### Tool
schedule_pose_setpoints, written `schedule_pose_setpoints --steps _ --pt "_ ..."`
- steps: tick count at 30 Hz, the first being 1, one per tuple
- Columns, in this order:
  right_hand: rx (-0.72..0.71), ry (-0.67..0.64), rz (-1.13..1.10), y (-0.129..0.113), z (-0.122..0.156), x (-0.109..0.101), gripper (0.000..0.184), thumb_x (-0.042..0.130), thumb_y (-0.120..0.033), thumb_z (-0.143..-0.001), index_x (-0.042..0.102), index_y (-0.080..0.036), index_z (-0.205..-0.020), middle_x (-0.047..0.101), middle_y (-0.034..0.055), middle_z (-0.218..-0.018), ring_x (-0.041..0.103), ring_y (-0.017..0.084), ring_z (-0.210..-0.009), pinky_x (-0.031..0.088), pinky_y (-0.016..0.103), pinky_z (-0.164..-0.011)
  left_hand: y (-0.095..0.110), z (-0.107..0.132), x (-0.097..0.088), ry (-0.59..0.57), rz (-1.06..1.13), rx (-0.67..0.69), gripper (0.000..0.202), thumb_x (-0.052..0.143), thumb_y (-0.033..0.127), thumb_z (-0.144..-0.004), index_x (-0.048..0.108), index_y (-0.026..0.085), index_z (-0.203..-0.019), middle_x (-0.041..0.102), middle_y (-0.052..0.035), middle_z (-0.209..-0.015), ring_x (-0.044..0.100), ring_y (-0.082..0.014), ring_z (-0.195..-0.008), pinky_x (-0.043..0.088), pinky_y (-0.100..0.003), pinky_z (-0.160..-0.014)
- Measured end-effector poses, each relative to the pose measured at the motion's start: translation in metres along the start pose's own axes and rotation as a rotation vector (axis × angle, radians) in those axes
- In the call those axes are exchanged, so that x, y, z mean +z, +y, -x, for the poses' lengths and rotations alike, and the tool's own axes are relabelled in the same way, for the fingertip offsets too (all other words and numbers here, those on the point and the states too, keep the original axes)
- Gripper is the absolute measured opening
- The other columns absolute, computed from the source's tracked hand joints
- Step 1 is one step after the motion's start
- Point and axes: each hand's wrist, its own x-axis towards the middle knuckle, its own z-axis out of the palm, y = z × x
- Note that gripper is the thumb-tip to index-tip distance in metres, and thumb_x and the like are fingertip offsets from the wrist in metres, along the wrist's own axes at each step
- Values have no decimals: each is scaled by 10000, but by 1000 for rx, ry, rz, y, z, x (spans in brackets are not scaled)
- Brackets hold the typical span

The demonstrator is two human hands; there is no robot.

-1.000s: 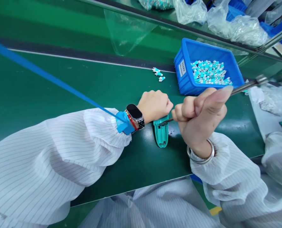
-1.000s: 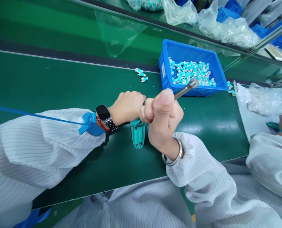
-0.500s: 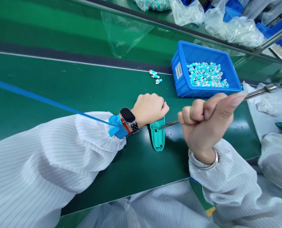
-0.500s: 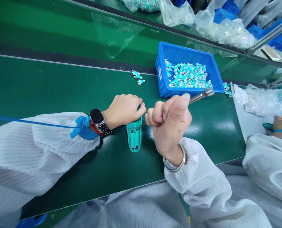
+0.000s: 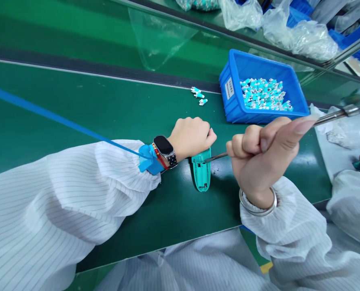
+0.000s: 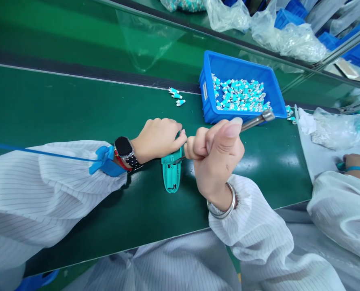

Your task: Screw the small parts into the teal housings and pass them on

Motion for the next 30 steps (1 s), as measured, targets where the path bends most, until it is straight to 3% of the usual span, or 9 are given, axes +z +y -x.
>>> schedule_pose_setpoints --steps 10,18,22,27,30 --pt "-29 -80 40 6 -1 0 476 438 -474 -907 252 -200 -566 97 -69 -477 136 57 -333 157 224 -325 1 0 -1 -17 20 -43 378 319 301 -830 630 116 -719 647 -114 -780 619 -248 -743 382 -317 -600" --pt "-76 -84 10 6 4 1 464 490 -461 -887 276 -203 -565 131 -71 -469 163 52 -321 171 223 -329 1 -1 -5 -70 6 -34 387 334 324 -828 659 115 -806 651 -121 -814 616 -254 -792 401 -319 -643" --pt "14 -48 0 -5 0 -7 464 446 -448 -911 267 -202 -561 115 -69 -475 119 53 -336 169 214 -325 0 -1 -1 -15 10 -38 410 314 321 -837 663 110 -805 652 -129 -826 615 -258 -798 407 -330 -659" --pt "280 -326 -98 -13 6 -11 457 447 -434 -914 286 -200 -556 119 -78 -467 108 43 -322 147 195 -302 0 -1 -2 -38 21 -27 403 319 319 -843 666 116 -836 653 -130 -863 610 -258 -828 405 -337 -691" --pt "325 -391 -170 -9 14 -8 455 442 -419 -920 280 -195 -557 134 -79 -467 121 38 -319 146 186 -305 0 -1 -3 -50 38 -25 405 315 315 -848 667 116 -846 649 -132 -867 608 -261 -837 401 -339 -695"
